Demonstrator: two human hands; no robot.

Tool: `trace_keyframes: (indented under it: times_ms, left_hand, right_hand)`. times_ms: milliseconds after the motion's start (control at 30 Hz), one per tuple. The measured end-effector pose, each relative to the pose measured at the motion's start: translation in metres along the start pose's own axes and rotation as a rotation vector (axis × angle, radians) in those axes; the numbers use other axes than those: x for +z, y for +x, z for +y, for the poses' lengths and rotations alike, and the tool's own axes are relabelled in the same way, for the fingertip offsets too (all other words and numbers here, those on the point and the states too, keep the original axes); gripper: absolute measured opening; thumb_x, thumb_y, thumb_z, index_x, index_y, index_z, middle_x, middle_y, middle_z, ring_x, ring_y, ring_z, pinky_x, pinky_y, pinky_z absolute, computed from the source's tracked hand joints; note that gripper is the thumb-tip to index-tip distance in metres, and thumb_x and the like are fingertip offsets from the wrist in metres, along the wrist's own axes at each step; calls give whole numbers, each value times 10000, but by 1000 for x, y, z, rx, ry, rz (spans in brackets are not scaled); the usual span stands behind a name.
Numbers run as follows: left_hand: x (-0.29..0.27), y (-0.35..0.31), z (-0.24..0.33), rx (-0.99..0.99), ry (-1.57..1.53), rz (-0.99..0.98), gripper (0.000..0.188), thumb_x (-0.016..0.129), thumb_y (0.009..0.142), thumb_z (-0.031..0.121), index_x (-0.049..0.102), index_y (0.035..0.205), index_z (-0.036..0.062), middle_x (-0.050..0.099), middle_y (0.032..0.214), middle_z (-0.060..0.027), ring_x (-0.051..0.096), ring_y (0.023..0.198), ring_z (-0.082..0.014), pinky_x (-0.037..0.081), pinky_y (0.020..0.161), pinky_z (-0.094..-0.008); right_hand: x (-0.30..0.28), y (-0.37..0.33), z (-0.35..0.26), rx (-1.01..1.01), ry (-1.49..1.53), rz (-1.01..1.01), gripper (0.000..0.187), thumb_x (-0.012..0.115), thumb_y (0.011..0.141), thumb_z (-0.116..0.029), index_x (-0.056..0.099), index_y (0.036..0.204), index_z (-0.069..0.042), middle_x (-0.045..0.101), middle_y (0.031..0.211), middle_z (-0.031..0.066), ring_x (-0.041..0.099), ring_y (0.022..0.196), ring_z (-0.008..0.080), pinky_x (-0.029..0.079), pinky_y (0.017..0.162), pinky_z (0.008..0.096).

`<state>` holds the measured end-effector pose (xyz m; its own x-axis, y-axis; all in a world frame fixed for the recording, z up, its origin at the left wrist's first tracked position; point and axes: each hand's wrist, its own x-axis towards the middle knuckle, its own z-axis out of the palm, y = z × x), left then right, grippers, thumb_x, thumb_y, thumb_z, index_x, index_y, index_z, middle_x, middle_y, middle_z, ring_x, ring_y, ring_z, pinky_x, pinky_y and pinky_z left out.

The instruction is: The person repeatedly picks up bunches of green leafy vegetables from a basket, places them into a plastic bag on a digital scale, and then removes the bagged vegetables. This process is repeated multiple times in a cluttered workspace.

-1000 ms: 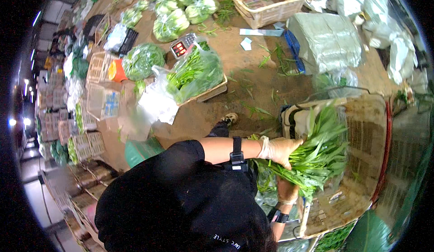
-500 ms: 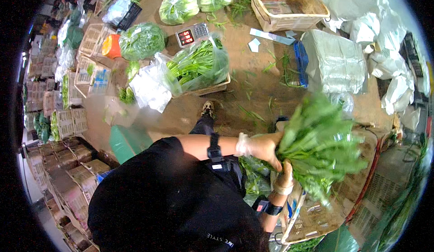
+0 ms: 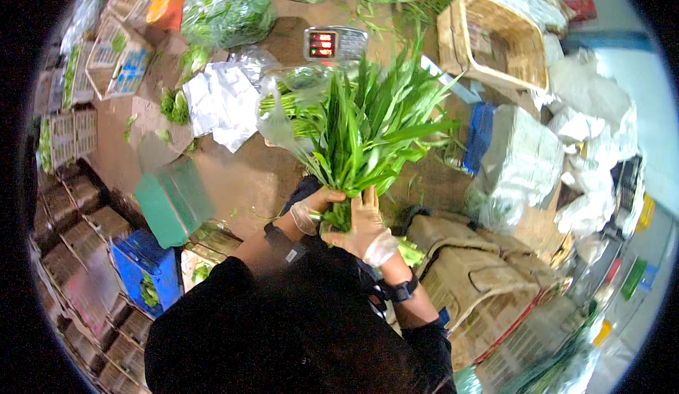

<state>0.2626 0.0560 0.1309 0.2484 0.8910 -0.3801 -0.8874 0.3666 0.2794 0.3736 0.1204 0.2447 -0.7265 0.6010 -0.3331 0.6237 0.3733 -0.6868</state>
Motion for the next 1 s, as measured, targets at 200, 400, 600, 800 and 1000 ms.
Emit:
trace_keyframes:
  times_ms: [200, 400, 600, 800, 1000]
  left_hand:
    - [-74, -8, 12, -143, -635, 37, 659, 673, 692, 443, 510, 1158, 7, 605, 1033, -149, 609, 861, -285, 488, 806, -421]
    - [-167, 21, -106, 101, -472, -34, 465, 670, 737, 314, 577, 1052, -14, 624, 962, -95, 597, 831, -212, 468, 781, -381]
    - [-141, 20, -99, 95, -770, 136, 552, 640, 723, 304, 507, 1147, -23, 590, 1070, -145, 605, 860, -246, 483, 812, -386]
    - [-171, 14, -134, 793, -1117, 709, 576, 540, 786, 475, 467, 1215, 98, 555, 1119, -109, 557, 953, -284, 477, 825, -426]
    - [-227, -29, -90, 1095, -1127, 788, 600, 506, 805, 508, 451, 1226, 83, 516, 1180, -99, 526, 1013, -286, 429, 888, -449]
  right_hand:
    - [-83, 59, 28, 470, 673, -124, 325, 515, 853, -115, 517, 1158, -2, 572, 1110, 100, 543, 1023, 176, 468, 811, 286]
    - [-27, 230, -4, -6, 41, -360, 273, 491, 849, -235, 591, 1003, -32, 617, 939, 149, 593, 896, 293, 456, 790, 341]
    - [177, 378, 45, -500, -672, -1092, 295, 537, 728, -219, 638, 940, -40, 613, 982, 181, 604, 800, 265, 479, 712, 386]
    - [265, 299, -94, -995, -715, -1220, 313, 516, 745, -192, 619, 945, 26, 625, 879, 176, 574, 694, 275, 455, 692, 437]
    - [186, 334, -8, -516, 121, -573, 244, 476, 844, -215, 574, 925, -6, 606, 747, 98, 602, 744, 217, 469, 661, 315]
